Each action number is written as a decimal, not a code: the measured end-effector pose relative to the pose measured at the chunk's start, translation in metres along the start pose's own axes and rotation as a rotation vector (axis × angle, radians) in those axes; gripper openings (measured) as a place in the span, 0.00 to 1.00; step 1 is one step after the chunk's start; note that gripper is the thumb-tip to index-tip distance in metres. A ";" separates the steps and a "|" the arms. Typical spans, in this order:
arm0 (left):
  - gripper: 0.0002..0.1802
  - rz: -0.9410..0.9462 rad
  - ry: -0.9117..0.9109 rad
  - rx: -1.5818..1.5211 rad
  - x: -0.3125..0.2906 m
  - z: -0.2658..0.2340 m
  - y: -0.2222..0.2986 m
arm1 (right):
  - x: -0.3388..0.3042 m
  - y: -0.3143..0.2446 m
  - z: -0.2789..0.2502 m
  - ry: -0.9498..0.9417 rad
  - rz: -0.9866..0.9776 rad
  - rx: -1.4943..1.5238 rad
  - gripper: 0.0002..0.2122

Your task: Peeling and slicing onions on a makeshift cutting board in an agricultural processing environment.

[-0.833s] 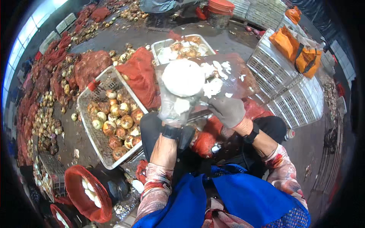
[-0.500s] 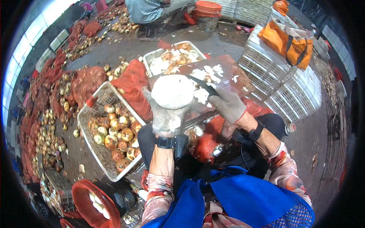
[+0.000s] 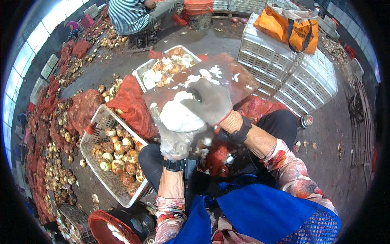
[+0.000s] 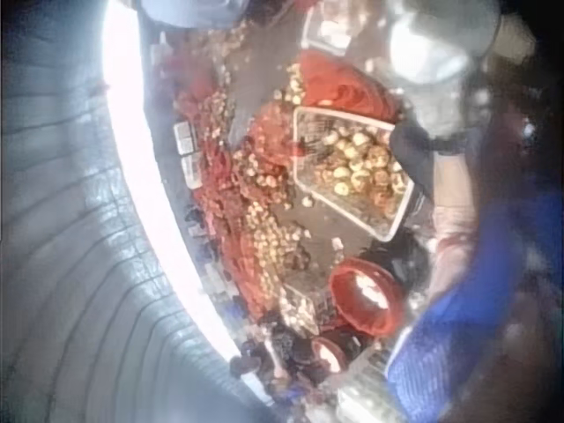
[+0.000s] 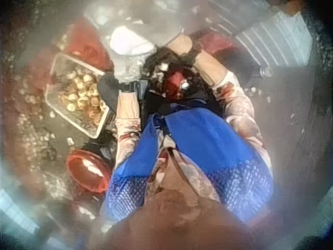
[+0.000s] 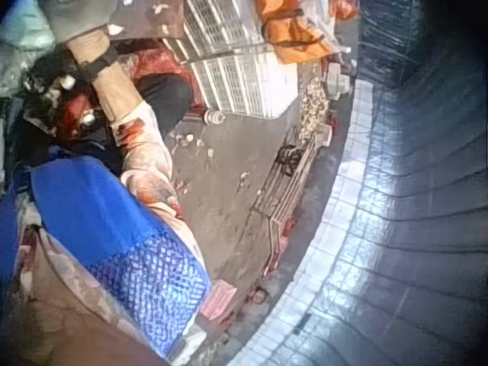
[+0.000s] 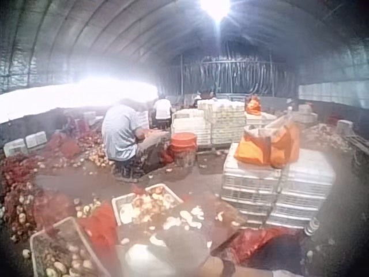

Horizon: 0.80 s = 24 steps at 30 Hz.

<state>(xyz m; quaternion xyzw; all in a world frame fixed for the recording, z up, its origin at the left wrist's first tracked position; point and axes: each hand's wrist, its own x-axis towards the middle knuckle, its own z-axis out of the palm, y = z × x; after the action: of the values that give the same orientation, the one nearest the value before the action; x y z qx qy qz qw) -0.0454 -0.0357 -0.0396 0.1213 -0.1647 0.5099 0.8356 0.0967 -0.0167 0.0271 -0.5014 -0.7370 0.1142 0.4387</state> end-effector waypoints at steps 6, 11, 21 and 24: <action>0.37 0.185 0.626 0.426 -0.007 0.007 -0.003 | 0.022 0.052 0.005 -0.431 0.300 -0.234 0.17; 0.39 0.214 0.558 0.570 -0.009 0.003 0.002 | 0.015 0.037 -0.007 -0.313 0.566 0.252 0.18; 0.43 0.025 0.695 0.472 0.009 -0.009 -0.029 | 0.011 0.043 0.001 -0.139 -0.051 -0.110 0.17; 0.43 -0.034 0.640 0.481 0.007 -0.016 -0.031 | 0.017 0.049 -0.001 -0.256 -0.047 -0.128 0.16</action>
<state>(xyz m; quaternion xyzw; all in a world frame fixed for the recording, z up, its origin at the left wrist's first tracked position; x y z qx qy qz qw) -0.0129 -0.0380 -0.0531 0.1512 0.2303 0.5320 0.8007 0.1265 0.0206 0.0074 -0.4923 -0.8041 0.1199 0.3110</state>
